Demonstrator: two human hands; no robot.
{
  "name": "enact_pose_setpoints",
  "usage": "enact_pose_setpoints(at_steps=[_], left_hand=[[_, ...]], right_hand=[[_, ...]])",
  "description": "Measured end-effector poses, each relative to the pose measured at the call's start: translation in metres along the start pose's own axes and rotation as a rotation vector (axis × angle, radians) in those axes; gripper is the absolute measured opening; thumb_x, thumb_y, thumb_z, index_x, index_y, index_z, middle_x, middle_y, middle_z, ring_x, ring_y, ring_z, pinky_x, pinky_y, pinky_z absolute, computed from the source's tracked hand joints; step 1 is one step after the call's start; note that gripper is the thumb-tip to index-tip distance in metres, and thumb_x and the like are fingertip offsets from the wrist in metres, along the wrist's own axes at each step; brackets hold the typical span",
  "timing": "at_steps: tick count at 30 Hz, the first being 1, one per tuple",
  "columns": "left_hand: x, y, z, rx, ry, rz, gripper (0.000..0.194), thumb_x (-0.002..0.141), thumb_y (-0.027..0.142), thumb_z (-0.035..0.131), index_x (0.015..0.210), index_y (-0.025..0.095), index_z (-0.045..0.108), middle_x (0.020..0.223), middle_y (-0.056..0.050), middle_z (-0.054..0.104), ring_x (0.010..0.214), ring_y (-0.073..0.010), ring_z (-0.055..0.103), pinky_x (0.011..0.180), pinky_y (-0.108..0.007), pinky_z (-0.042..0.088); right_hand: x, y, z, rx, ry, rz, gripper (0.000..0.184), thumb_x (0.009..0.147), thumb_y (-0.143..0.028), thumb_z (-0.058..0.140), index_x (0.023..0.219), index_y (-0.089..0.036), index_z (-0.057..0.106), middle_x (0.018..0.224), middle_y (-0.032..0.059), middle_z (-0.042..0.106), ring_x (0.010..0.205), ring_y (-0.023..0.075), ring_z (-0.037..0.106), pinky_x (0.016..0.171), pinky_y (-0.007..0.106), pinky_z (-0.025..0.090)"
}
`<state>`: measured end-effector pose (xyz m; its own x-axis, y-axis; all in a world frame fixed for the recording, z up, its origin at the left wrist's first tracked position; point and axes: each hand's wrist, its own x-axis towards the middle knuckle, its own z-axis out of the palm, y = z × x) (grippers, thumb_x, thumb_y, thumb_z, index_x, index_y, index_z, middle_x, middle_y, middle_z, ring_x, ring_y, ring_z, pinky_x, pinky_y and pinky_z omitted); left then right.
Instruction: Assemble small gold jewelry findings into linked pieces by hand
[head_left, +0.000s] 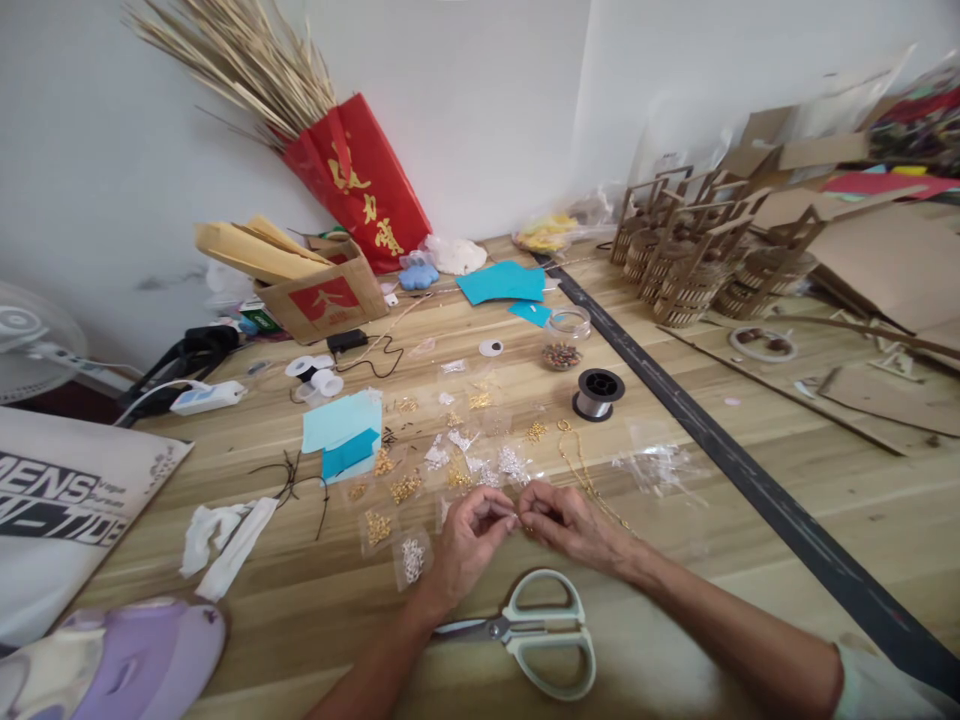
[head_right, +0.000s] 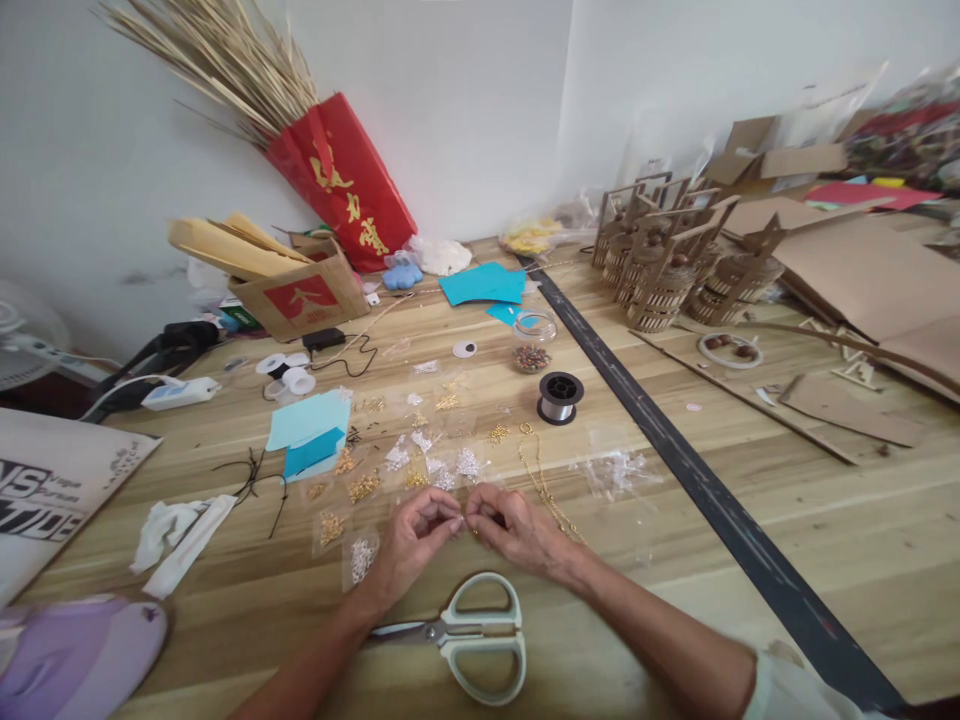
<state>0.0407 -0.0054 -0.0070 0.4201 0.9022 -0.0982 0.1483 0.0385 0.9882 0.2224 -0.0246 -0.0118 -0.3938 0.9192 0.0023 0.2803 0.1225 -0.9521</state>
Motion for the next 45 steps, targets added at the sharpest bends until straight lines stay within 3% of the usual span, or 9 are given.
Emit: enact_pose_setpoints(at_steps=[14, 29, 37, 41, 45], left_hand=[[-0.005, -0.003, 0.005, 0.266, 0.021, 0.197, 0.013, 0.077, 0.009, 0.055, 0.085, 0.017, 0.061, 0.081, -0.003, 0.069, 0.074, -0.0142, 0.065, 0.070, -0.023, 0.053], [-0.006, -0.006, 0.006, 0.262, 0.008, 0.205, 0.014, 0.079, 0.010, 0.054, 0.088, 0.018, 0.060, 0.084, -0.003, 0.069, 0.077, -0.0144, 0.065, 0.073, -0.024, 0.053], [-0.003, -0.007, 0.006, 0.143, 0.051, 0.122, 0.014, 0.076, 0.011, 0.057, 0.088, 0.019, 0.057, 0.081, -0.002, 0.066, 0.077, -0.0148, 0.065, 0.073, -0.025, 0.052], [-0.004, 0.000, 0.004, 0.250, 0.105, 0.186, 0.007, 0.079, 0.012, 0.054, 0.077, 0.018, 0.058, 0.072, -0.001, 0.063, 0.068, -0.0143, 0.061, 0.066, -0.024, 0.049], [-0.005, 0.004, 0.002, 0.339, 0.095, 0.242, 0.015, 0.081, 0.012, 0.050, 0.072, 0.017, 0.061, 0.071, -0.003, 0.063, 0.069, -0.0152, 0.059, 0.065, -0.025, 0.046]], right_hand=[[-0.001, 0.005, -0.001, -0.095, -0.002, -0.017, 0.010, 0.089, -0.025, 0.048, 0.085, -0.017, 0.053, 0.059, -0.0045, 0.051, 0.051, 0.0092, 0.043, 0.049, 0.019, 0.031], [-0.004, 0.002, 0.000, -0.213, 0.006, -0.092, 0.008, 0.090, -0.022, 0.044, 0.087, -0.018, 0.051, 0.061, -0.0042, 0.048, 0.052, 0.0101, 0.042, 0.051, 0.020, 0.031], [-0.002, 0.001, -0.001, -0.134, 0.012, -0.050, 0.010, 0.091, -0.024, 0.045, 0.085, -0.018, 0.051, 0.060, -0.0046, 0.050, 0.052, 0.0100, 0.044, 0.051, 0.020, 0.032], [-0.001, 0.000, -0.001, 0.015, 0.009, -0.022, 0.016, 0.093, -0.030, 0.044, 0.085, -0.018, 0.050, 0.060, -0.0047, 0.049, 0.051, 0.0094, 0.043, 0.049, 0.020, 0.032], [-0.002, -0.003, -0.001, 0.140, -0.009, -0.002, 0.021, 0.093, -0.036, 0.044, 0.086, -0.017, 0.050, 0.059, -0.0050, 0.047, 0.050, 0.0088, 0.041, 0.047, 0.019, 0.030]])
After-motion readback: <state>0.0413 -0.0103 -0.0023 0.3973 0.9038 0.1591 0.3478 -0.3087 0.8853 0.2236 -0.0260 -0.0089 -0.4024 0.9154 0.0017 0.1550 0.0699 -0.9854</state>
